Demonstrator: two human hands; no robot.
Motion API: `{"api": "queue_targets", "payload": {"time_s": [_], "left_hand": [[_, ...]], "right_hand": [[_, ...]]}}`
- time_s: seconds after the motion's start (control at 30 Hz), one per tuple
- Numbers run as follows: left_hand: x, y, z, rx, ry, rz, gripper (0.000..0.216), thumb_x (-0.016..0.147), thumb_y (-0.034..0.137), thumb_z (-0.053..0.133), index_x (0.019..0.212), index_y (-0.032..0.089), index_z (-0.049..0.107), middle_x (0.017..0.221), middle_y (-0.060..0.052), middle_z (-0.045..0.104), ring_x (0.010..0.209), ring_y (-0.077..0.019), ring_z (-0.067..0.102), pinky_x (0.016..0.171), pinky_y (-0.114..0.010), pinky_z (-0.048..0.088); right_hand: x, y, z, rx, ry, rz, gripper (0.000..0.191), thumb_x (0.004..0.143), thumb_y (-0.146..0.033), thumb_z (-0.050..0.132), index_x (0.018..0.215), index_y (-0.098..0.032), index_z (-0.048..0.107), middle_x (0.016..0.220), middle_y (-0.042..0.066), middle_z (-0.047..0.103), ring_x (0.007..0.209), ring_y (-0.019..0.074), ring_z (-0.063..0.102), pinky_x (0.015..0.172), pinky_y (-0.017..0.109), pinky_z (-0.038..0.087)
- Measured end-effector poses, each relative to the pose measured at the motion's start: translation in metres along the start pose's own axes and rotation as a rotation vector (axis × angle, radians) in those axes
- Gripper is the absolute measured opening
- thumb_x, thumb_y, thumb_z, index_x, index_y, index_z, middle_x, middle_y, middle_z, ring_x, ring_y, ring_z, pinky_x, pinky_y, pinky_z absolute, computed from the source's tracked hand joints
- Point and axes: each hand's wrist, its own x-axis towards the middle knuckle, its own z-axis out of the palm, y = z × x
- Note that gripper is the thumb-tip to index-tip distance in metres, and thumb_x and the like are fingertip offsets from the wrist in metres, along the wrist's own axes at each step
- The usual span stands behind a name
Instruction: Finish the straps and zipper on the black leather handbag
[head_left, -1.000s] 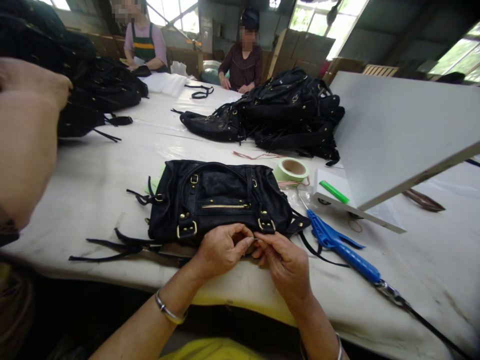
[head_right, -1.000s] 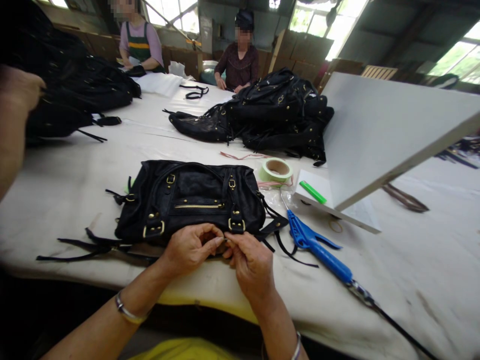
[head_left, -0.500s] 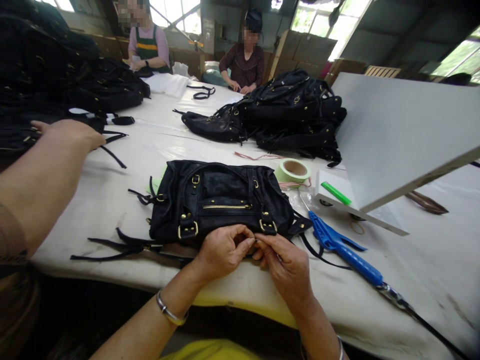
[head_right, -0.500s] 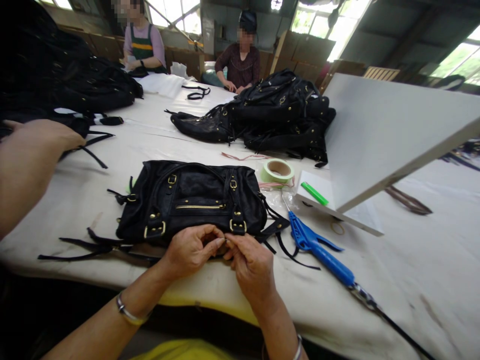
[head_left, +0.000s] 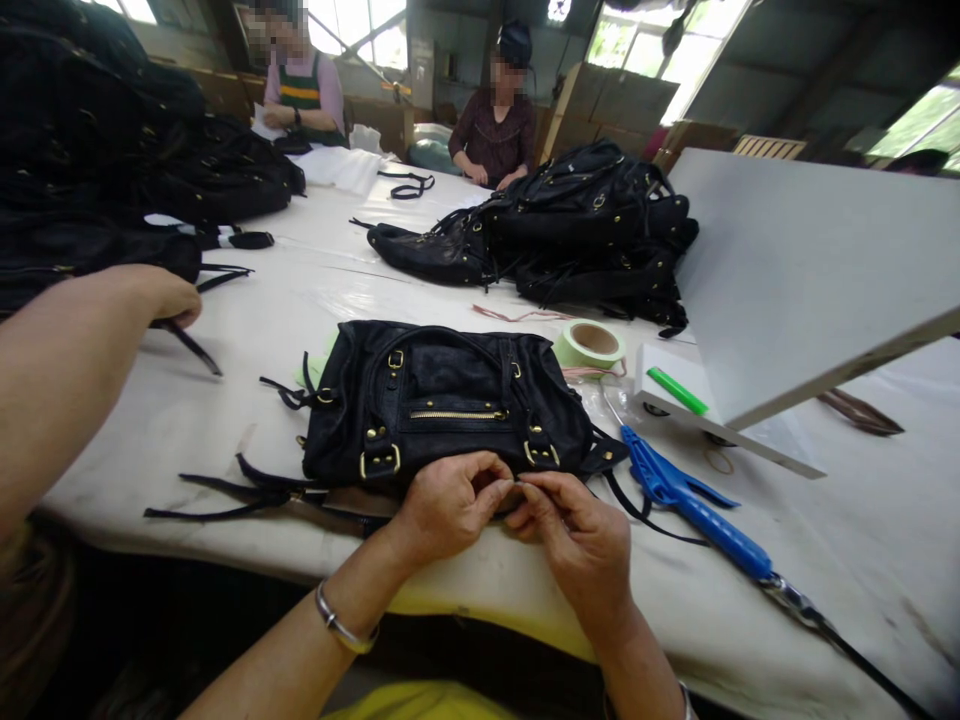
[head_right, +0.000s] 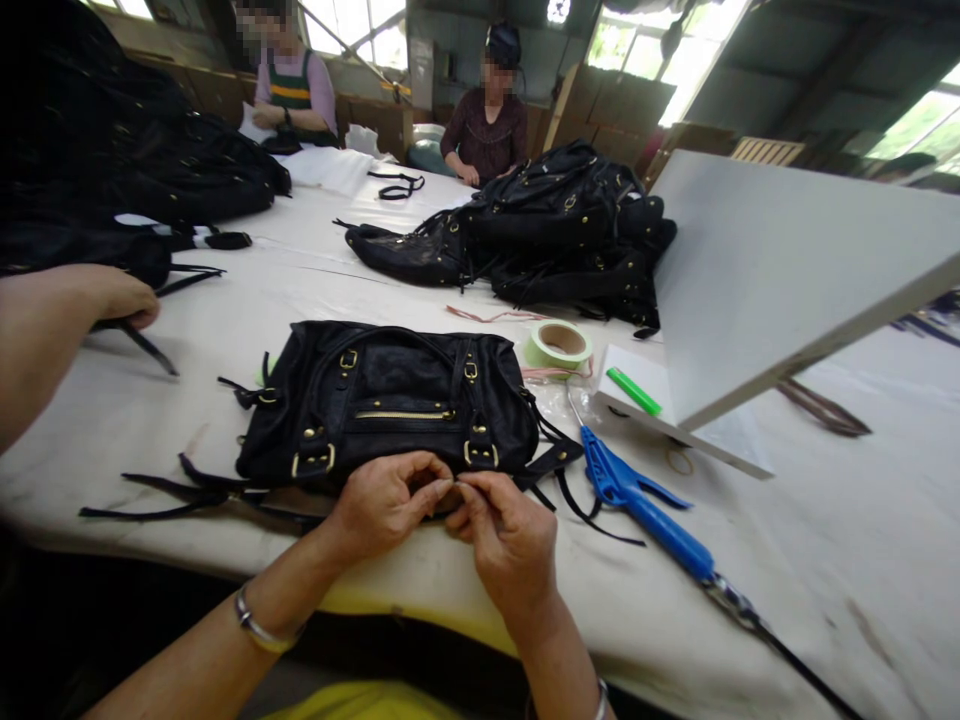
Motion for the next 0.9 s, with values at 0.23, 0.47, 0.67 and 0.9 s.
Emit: {"api": "queue_targets", "payload": {"time_s": [0.23,0.47,0.67,0.9], "left_hand": [[-0.0009,0.0009,0.0014,0.027,-0.003,-0.002,0.010,0.090,0.022,0.055,0.083,0.021,0.063,0.075,0.006,0.064,0.069,-0.0094,0.057,0.066,-0.020,0.037],[-0.0024,0.0001,0.0043,0.054,0.021,0.016,0.011,0.089,0.017,0.053,0.081,0.020,0.060,0.073,0.006,0.061,0.068,-0.0095,0.056,0.065,-0.020,0.036],[-0.0029,-0.0041,0.0071,0.108,0.048,0.090,0.011,0.086,0.014,0.050,0.079,0.020,0.056,0.072,0.004,0.059,0.069,-0.0116,0.055,0.065,-0.021,0.035],[-0.0039,-0.0072,0.0087,0.193,0.005,0.118,0.013,0.087,0.014,0.045,0.080,0.020,0.055,0.072,0.003,0.059,0.069,-0.0145,0.055,0.065,-0.024,0.035]], "right_hand": [[0.0020,-0.0014,-0.0004,0.040,-0.039,0.038,0.009,0.096,-0.024,0.059,0.094,-0.018,0.066,0.066,-0.001,0.065,0.051,0.0101,0.062,0.050,0.015,0.055],[0.0042,0.0006,-0.0003,0.051,-0.064,0.032,0.010,0.096,-0.021,0.057,0.092,-0.018,0.066,0.065,-0.001,0.064,0.049,0.0092,0.060,0.047,0.014,0.052],[0.0065,0.0032,0.0000,0.124,-0.072,0.087,0.008,0.092,-0.021,0.062,0.092,-0.017,0.069,0.065,0.000,0.066,0.047,0.0105,0.061,0.046,0.014,0.053],[0.0071,0.0021,-0.0007,0.211,-0.066,0.152,0.010,0.089,-0.023,0.066,0.086,-0.016,0.071,0.063,0.002,0.066,0.048,0.0147,0.064,0.047,0.017,0.057]]}}
